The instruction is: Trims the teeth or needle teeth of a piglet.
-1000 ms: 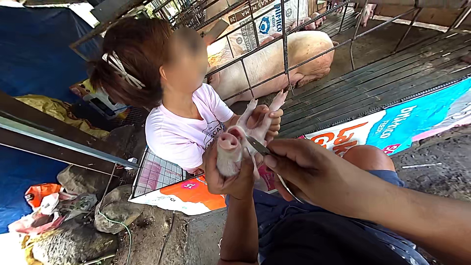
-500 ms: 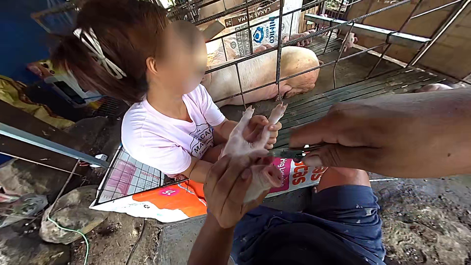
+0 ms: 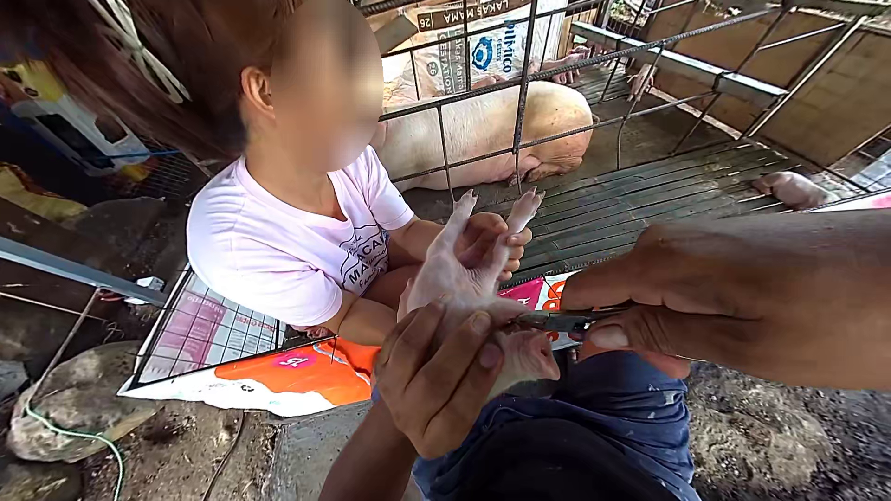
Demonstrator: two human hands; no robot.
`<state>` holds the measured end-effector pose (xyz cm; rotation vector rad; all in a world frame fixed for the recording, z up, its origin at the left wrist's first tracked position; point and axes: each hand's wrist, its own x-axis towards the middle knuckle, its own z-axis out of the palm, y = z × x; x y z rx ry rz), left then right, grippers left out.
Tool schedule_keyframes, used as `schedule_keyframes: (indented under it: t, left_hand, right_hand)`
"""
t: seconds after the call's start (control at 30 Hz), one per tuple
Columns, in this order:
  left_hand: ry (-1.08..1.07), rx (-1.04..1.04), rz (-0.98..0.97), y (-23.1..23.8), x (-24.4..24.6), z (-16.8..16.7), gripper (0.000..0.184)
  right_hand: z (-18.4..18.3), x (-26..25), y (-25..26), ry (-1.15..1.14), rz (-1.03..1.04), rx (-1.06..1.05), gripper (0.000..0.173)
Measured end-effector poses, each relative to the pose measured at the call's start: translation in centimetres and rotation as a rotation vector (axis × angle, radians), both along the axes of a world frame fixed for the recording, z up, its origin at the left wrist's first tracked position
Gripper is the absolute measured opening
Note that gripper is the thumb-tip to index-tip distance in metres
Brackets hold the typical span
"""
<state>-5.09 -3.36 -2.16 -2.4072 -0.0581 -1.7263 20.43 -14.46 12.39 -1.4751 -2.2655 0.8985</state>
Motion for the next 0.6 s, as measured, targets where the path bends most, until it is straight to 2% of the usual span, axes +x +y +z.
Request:
schedule_keyframes:
  t: [0.43, 0.6]
  left_hand:
    - [0.04, -0.014, -0.023, -0.5, -0.3, 0.0, 0.037]
    - [0.036, -0.01, -0.021, -0.6, -0.2, -0.1, 0.039]
  right_hand:
    - [-2.0, 0.1, -0.8, 0.066, 0.039, 0.106, 0.028]
    - [-2.2, 0.1, -0.9, 0.125, 0.03, 0.038, 0.03]
